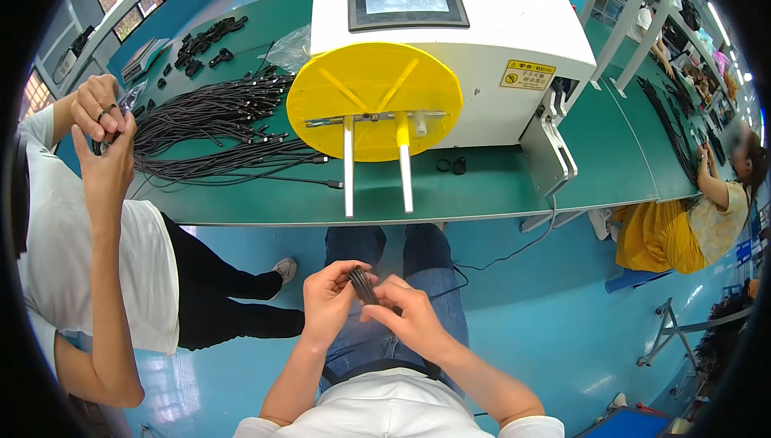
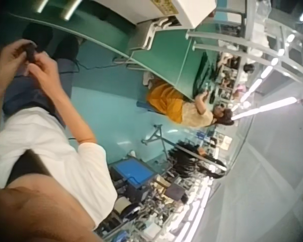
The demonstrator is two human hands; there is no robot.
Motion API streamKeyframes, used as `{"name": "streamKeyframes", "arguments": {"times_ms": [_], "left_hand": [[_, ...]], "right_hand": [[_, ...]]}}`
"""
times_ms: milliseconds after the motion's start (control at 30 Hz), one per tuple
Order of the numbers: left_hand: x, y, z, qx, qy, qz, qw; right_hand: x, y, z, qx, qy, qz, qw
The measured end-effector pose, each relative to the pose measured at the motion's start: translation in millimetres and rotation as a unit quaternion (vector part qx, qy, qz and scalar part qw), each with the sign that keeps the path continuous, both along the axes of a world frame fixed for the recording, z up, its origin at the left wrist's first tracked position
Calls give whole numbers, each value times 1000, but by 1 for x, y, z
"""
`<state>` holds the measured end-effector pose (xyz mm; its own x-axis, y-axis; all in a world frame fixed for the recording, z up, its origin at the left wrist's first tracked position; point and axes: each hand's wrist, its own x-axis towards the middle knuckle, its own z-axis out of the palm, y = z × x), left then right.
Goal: Using a machine to coil wires and bundling them.
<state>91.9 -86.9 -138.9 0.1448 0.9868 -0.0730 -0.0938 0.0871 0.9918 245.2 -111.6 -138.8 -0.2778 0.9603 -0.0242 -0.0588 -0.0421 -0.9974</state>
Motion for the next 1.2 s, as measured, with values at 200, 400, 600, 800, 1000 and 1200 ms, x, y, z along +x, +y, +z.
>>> {"name": "streamKeyframes", "arguments": {"times_ms": [200,400,600,800,1000,1200], "left_hand": [[-3,0,7,103,59,36,992],[1,-7,6,103,37,108,988],[7,-12,21,42,140,13,989],[15,-3,-3,-34,-60,37,997],[19,3,-16,-58,-102,30,993],[13,7,-23,-19,-35,23,999]], "right_hand": [[-4,-3,9,64,-95,-78,990],[11,1,13,88,-123,-94,984],[6,1,13,221,-292,-110,924],[10,7,14,248,-305,-109,913],[19,10,7,245,-290,-67,923],[20,12,5,119,-231,-36,965]]}}
